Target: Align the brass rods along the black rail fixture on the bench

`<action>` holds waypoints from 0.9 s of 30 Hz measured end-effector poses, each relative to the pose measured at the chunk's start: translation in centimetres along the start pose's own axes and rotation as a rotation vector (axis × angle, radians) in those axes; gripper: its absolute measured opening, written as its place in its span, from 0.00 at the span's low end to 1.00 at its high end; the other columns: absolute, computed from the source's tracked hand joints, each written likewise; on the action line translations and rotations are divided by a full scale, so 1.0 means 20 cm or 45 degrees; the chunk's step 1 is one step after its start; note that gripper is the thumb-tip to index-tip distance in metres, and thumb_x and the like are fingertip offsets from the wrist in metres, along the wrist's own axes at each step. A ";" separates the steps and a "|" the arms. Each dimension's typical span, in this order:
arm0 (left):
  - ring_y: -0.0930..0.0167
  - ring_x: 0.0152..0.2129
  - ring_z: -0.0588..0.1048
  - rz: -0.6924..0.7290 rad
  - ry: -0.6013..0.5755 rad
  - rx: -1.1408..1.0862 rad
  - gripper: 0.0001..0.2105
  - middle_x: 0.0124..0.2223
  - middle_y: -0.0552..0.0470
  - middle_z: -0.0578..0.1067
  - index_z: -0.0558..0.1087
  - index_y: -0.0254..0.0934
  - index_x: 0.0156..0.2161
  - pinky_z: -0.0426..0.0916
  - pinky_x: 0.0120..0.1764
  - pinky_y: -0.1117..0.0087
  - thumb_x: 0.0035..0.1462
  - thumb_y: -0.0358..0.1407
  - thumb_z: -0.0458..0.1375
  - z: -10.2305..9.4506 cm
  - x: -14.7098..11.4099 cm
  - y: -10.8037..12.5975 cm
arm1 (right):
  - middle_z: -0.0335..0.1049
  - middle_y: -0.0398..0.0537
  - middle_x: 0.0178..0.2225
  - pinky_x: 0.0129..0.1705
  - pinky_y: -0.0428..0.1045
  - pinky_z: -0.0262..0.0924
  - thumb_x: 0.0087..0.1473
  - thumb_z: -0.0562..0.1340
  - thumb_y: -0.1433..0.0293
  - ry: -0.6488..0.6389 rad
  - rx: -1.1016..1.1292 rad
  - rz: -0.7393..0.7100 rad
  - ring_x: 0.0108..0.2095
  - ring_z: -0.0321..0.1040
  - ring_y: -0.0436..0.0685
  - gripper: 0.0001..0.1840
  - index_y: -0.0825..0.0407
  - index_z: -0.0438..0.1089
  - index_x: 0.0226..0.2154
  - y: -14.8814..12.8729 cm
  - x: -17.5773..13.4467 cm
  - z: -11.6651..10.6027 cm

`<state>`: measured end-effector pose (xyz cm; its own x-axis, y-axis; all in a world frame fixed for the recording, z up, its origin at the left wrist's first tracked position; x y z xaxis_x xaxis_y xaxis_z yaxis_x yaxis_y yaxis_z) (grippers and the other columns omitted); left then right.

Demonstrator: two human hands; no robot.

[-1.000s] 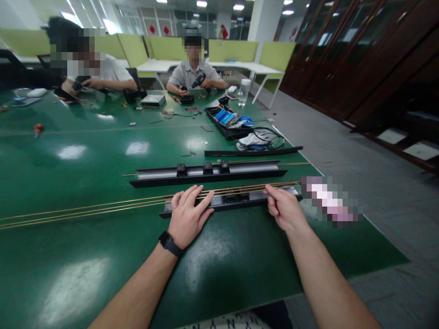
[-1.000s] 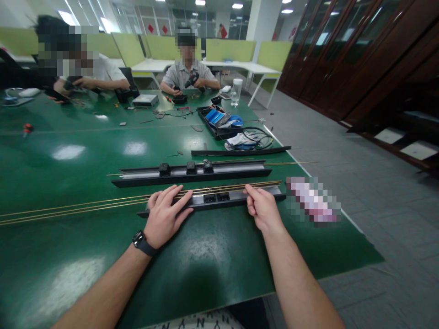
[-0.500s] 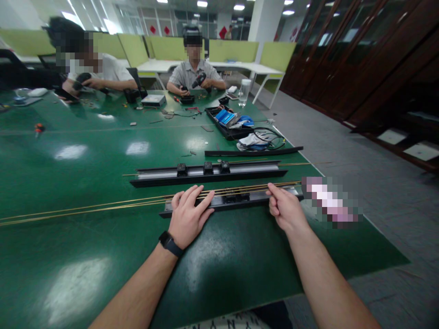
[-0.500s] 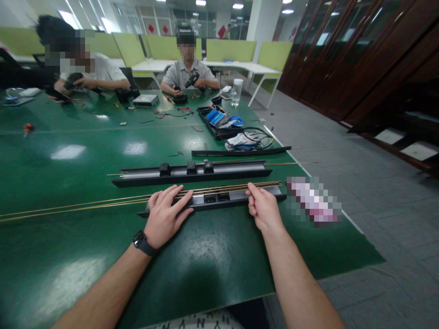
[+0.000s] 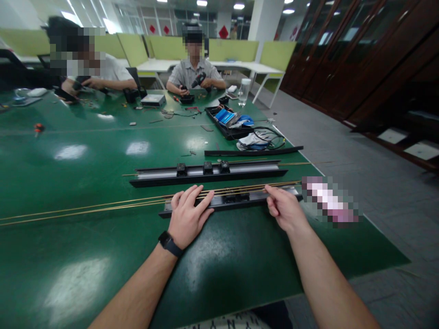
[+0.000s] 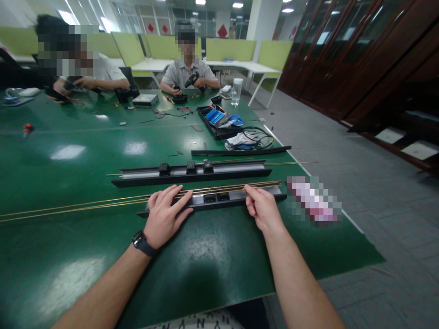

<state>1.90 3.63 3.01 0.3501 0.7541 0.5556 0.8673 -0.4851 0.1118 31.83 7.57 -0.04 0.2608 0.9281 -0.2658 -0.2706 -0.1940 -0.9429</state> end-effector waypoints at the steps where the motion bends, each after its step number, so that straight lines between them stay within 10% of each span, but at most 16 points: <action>1: 0.56 0.60 0.67 0.002 0.003 0.000 0.23 0.63 0.42 0.70 0.68 0.50 0.63 0.57 0.59 0.50 0.64 0.41 0.59 0.00 0.00 0.00 | 0.64 0.40 0.14 0.09 0.40 0.38 0.43 0.76 0.60 -0.001 0.013 0.004 0.09 0.50 0.42 0.19 0.56 0.72 0.29 0.00 0.00 0.00; 27: 0.57 0.61 0.67 0.001 -0.006 0.006 0.23 0.63 0.42 0.70 0.67 0.50 0.63 0.56 0.59 0.50 0.64 0.42 0.58 0.00 0.00 0.00 | 0.60 0.38 0.12 0.09 0.39 0.39 0.45 0.75 0.57 0.078 0.001 0.012 0.09 0.49 0.43 0.20 0.55 0.70 0.27 0.00 0.00 0.00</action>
<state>1.88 3.69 3.02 0.3527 0.7557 0.5518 0.8686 -0.4838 0.1073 31.88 7.57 -0.11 0.3140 0.9051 -0.2867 -0.2745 -0.2025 -0.9400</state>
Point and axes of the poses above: each hand's wrist, its own x-axis towards the middle knuckle, its own z-axis out of the palm, y = z × x, the point moved 5 cm from there along x, towards the middle knuckle
